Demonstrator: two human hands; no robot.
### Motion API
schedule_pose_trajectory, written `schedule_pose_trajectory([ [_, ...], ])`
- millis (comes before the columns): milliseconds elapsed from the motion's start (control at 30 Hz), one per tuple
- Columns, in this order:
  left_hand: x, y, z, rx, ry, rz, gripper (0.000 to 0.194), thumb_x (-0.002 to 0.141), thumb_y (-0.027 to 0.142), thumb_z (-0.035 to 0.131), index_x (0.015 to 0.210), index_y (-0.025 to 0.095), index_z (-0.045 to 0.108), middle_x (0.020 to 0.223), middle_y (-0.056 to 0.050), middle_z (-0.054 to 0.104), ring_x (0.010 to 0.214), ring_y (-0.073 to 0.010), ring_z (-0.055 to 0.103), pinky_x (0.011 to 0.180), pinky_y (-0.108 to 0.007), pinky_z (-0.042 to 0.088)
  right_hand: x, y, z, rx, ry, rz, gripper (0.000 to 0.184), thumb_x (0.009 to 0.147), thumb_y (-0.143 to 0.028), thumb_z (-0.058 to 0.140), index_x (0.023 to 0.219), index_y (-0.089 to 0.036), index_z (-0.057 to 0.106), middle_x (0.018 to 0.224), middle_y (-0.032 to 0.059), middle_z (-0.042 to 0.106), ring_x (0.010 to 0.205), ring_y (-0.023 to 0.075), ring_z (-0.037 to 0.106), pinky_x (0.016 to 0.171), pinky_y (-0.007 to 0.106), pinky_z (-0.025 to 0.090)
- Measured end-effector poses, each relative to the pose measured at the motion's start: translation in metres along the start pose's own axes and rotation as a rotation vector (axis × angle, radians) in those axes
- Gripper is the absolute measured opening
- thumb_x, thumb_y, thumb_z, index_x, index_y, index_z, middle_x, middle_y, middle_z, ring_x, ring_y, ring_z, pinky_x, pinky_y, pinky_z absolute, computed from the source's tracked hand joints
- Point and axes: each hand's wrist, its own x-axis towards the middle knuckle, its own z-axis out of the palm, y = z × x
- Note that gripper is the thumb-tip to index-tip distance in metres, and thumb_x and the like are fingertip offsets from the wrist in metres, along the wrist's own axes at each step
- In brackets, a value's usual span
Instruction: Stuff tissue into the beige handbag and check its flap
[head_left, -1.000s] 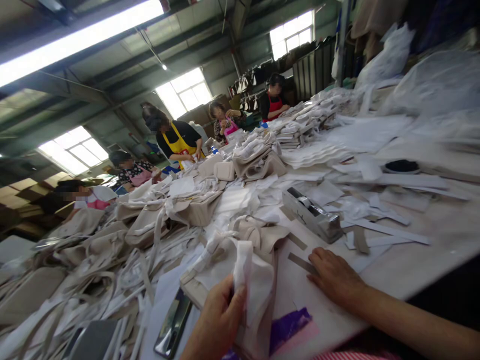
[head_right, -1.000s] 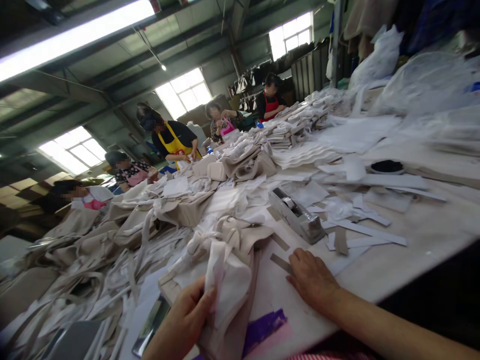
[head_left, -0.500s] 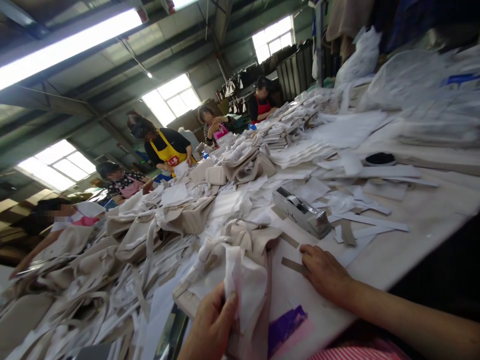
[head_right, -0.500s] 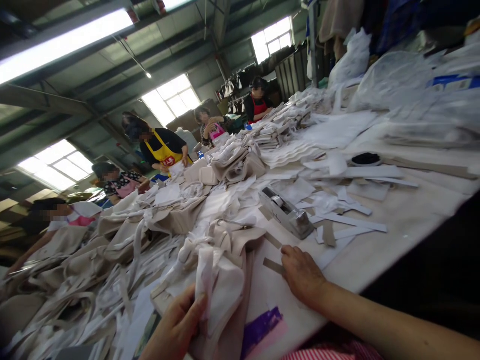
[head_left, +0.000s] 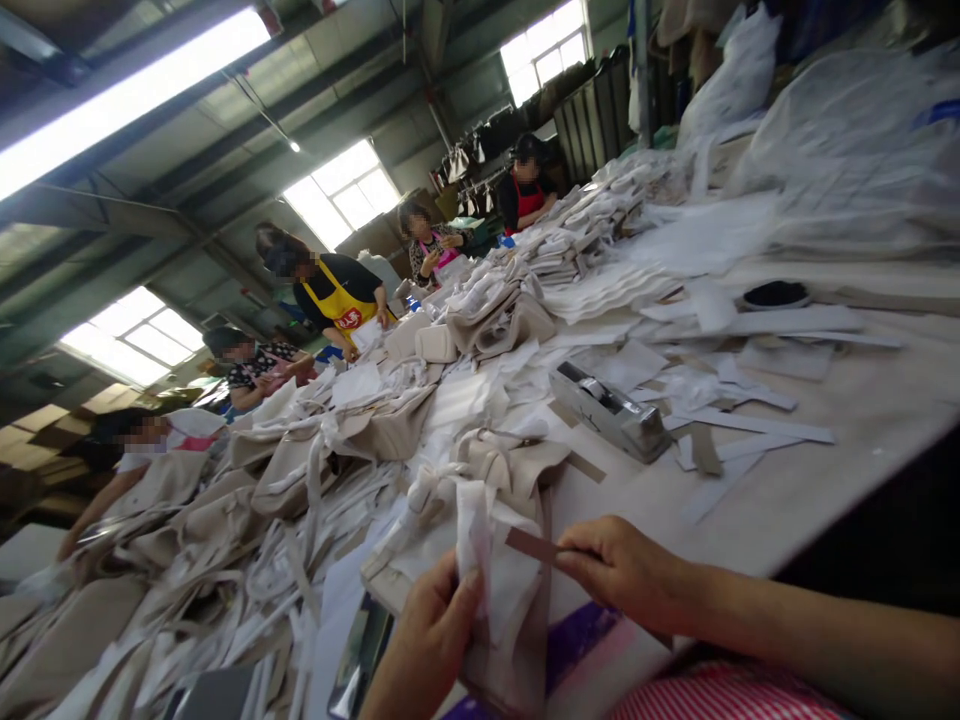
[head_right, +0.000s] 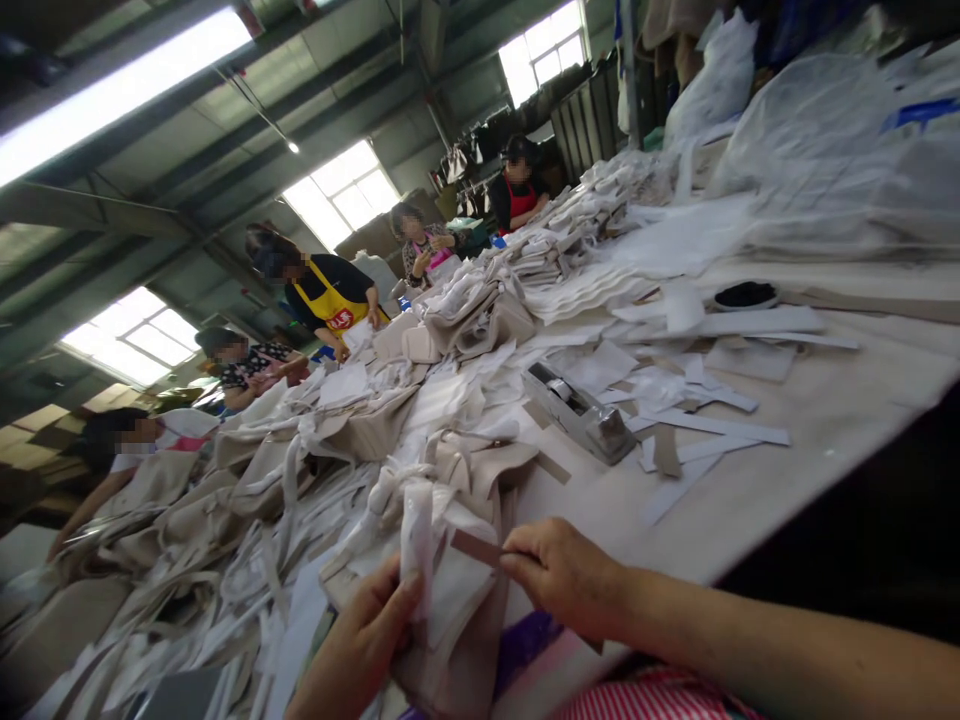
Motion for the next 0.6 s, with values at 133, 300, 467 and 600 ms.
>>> schedule_pose_trajectory([
  [133,0.000,-0.004,0.000,-0.047,-0.033,-0.018,0.052,0.095,0.060,0.053,0.117,0.015,0.067,0.069,0.001,0.058,0.059,-0.0120,0.044,0.052,-0.019,0.039,0.019,-0.010,0.019,-0.095,-0.018,0.029,0.028,0.090,-0.030,0.053,0.069,-0.016,0.065,0.064,0.0002,0.062,0.062,0.0146,0.055,0.055,0.024,0.033],
  [300,0.000,-0.001,0.001,0.003,-0.016,0.013,0.054,0.095,0.062,0.051,0.115,0.014,0.067,0.076,-0.003,0.063,0.066,-0.0149,0.052,0.056,-0.021,0.044,0.030,-0.019,0.027,-0.082,-0.051,0.060,0.030,0.090,-0.031,0.055,0.065,-0.016,0.062,0.062,-0.0005,0.059,0.061,0.0147,0.053,0.055,0.024,0.033],
  [467,0.000,0.001,0.002,0.072,0.029,0.058,0.049,0.098,0.058,0.048,0.108,0.014,0.067,0.090,-0.006,0.067,0.080,-0.0184,0.058,0.070,-0.025,0.048,0.034,-0.021,0.027,-0.036,-0.072,-0.059,0.037,0.091,-0.043,0.054,0.065,-0.018,0.054,0.062,-0.0033,0.050,0.062,0.0129,0.047,0.057,0.024,0.033],
  [600,-0.002,0.000,0.000,-0.027,0.002,0.070,0.044,0.098,0.053,0.050,0.113,0.015,0.067,0.095,-0.006,0.069,0.091,-0.0214,0.061,0.080,-0.028,0.049,0.034,-0.011,0.023,0.052,-0.147,-0.030,0.028,0.086,-0.038,0.054,0.066,-0.019,0.051,0.059,-0.0053,0.042,0.057,0.0106,0.038,0.051,0.022,0.029],
])
